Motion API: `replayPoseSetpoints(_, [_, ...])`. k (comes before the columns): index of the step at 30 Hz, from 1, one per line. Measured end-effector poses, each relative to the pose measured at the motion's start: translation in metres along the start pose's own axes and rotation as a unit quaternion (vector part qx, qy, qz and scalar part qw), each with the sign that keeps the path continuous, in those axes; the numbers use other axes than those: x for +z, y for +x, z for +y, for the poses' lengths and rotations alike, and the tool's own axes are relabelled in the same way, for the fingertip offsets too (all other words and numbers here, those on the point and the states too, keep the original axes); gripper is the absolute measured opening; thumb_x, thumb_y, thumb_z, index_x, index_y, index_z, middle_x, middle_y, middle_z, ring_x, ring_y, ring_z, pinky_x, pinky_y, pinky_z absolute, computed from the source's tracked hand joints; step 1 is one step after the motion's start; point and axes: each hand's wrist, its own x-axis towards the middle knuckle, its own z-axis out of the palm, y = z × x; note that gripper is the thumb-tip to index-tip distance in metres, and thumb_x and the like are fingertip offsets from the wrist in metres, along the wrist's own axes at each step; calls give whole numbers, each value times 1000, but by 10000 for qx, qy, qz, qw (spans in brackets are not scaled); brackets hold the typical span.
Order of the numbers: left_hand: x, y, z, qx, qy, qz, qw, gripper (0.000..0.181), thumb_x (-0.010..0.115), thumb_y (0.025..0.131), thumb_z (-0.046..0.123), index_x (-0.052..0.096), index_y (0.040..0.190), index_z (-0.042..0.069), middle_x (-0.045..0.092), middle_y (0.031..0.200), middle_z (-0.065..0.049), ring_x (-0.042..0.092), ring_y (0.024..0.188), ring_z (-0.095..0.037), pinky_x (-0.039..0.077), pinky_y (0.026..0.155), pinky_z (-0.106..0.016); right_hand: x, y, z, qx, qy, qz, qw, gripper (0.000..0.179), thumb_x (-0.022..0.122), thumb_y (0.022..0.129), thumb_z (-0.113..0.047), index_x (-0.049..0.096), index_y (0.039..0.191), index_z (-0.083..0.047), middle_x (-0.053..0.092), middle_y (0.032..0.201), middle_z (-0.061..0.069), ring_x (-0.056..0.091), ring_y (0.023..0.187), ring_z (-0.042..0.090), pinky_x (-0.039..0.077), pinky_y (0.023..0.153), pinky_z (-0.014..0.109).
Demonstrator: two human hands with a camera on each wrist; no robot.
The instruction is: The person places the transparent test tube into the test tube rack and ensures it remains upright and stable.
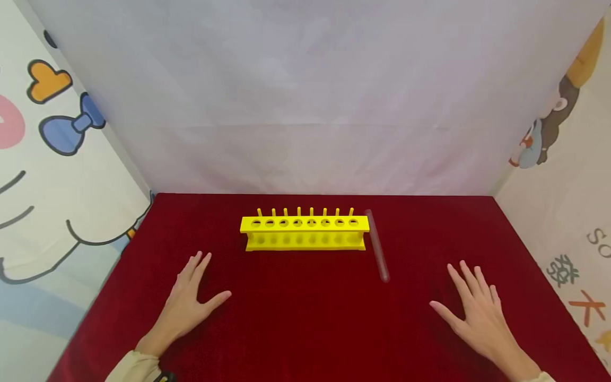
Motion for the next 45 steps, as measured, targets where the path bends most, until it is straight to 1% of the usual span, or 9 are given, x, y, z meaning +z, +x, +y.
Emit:
replayPoseSetpoints(6, [2,7,-1,-366,-967,31,9946,90,64,83,57,21,151,17,19,155,-9,21,139,-35,27,98,-68,-2,3,-11,0,241,96,9997,82,70,84,-31,26,150,-13,23,150,25,8,139,45,0,97,75])
replayPoseSetpoints(10, [4,15,-4,-275,-1626,220,9861,82,67,85,47,26,149,16,27,152,-9,27,137,-31,29,104,-58,-4,4,-18,84,323,82,9994,80,71,84,-31,28,149,-12,26,147,27,15,136,48,7,90,80])
replayPoseSetpoints(17, [7,38,-3,-103,-2763,288,9606,69,68,88,27,31,146,14,37,146,-11,37,132,-29,38,100,-52,-7,10,-29,51,417,37,9991,77,70,85,-31,30,148,-10,30,143,26,25,127,50,11,91,78])
replayPoseSetpoints(22, [1,53,19,-130,-3309,151,9435,66,66,91,22,32,146,12,38,145,-16,37,132,-33,37,100,-53,-7,14,-36,-33,540,34,9985,77,71,84,-30,31,148,-12,33,141,24,29,123,48,16,91,75])
replayPoseSetpoints(26, [0,63,33,-169,-3501,97,9365,63,63,93,19,31,146,10,38,145,-18,37,132,-34,38,101,-51,-8,21,-39,-103,619,72,9980,75,72,84,-29,33,146,-12,36,139,22,32,122,45,25,89,71])
replayPoseSetpoints(32, [10,78,39,-146,-3691,45,9293,60,60,94,21,32,146,10,38,145,-15,38,132,-32,39,101,-47,-9,31,-43,-67,804,34,9967,71,70,86,-28,35,144,-10,39,137,19,34,123,41,30,88,67])
replayPoseSetpoints(40, [34,97,21,-214,-3776,150,9256,57,61,93,36,35,144,35,45,140,-9,44,127,-25,41,98,-47,-6,43,-48,-91,898,-7,9959,67,69,86,-27,37,141,-6,42,134,19,39,120,40,35,85,67])
replayPoseSetpoints(42, [39,100,17,-154,-3739,203,9271,54,60,93,39,37,142,39,50,136,-7,48,123,-23,43,96,-45,-5,45,-48,-114,887,5,9960,67,70,86,-27,38,141,-6,43,134,18,41,118,38,41,91,52])
replayPoseSetpoints(45, [42,101,16,-108,-3767,277,9259,51,59,93,39,39,141,37,55,130,-6,51,120,-23,44,95,-45,-3,48,-48,-175,878,49,9960,65,71,85,-26,40,140,-6,45,132,17,44,115,36,43,88,25])
